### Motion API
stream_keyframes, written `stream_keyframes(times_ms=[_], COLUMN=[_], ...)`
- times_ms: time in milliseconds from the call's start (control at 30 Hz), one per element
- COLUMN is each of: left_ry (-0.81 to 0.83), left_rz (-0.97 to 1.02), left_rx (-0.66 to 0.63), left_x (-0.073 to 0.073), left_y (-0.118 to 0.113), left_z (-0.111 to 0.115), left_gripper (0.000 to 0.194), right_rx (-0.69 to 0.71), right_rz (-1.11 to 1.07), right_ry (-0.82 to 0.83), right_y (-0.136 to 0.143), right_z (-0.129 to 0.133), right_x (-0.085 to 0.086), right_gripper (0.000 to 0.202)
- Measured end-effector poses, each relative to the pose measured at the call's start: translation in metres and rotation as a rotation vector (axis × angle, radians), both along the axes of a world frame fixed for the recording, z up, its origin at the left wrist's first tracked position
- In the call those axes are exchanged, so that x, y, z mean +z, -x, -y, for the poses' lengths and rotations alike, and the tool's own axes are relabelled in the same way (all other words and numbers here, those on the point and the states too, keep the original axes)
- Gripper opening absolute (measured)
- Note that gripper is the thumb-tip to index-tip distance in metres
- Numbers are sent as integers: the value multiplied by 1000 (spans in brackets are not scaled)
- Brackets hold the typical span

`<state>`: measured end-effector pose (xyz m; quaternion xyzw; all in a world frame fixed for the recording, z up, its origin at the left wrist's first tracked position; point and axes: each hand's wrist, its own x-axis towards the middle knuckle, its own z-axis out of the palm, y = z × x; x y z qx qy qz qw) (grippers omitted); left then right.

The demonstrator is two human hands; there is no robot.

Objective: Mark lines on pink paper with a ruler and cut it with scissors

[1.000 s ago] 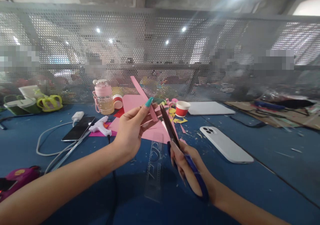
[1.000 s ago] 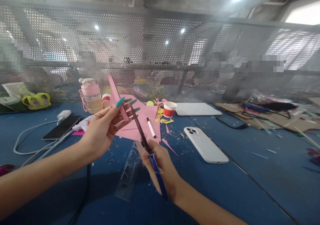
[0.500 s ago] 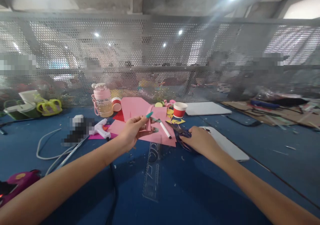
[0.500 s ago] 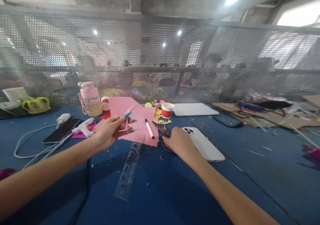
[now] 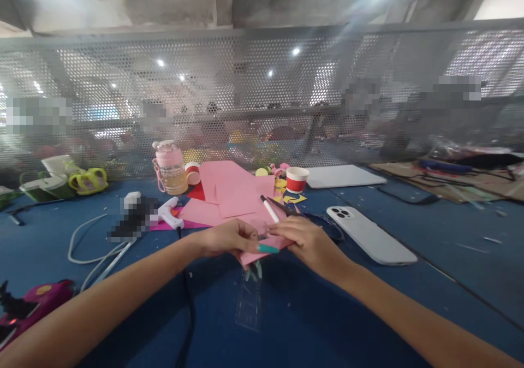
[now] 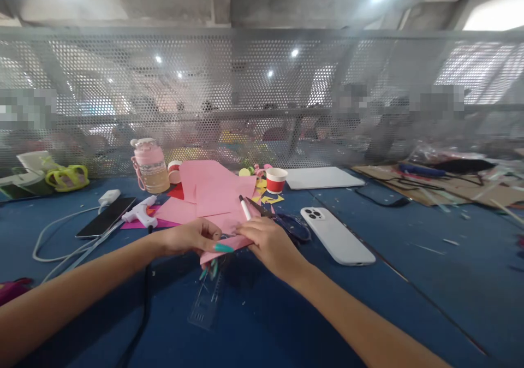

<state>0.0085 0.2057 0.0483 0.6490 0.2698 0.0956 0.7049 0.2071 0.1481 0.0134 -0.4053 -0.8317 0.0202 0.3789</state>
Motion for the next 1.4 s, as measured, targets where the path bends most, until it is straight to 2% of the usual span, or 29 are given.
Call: stream_keyframes(times_ms=[67,167,300,433,533,600,733,867,967,1067,1200,1400], left_ry=[70,118,142,142,176,251,356,416,453,487,560,624], left_rz=[69,183,306,432,448,434,455,483,469,462,487,577], left_rx=[27,132,243,347,345,303,235,351,434,435,414,407], left_x=[-6,-18,-30,-29,-24,-22,-23,-25,-26,-26,-21,-17], left_y=[1,2,2,1,3,4,6,7,7,7,7,5], left_z=[-4,-13,-20,-18,-15,-15,-16,-19,-21,-22,-21,-20], left_gripper=[38,38,37,31,23,18,25,22,25,28,32,33], right_rx=[27,24,-46,-68,-28,-8,45,162,216,250,262,337], right_rz=[-117,-331,-697,-1103,-1287,-1322,-1369,-1424,-1438,-1472,-1530,-1506], right_ry=[99,252,424,503,542,592,682,859,917,947,1000,989], right_y=[0,3,13,23,27,27,27,28,30,31,27,23], right_z=[0,0,-1,-5,-8,-11,-21,-39,-48,-48,-44,-49], right_x=[0,2,2,-3,-8,-11,-12,-8,-6,-6,-12,-22], right_gripper=[27,21,43,52,51,49,44,49,50,40,16,10])
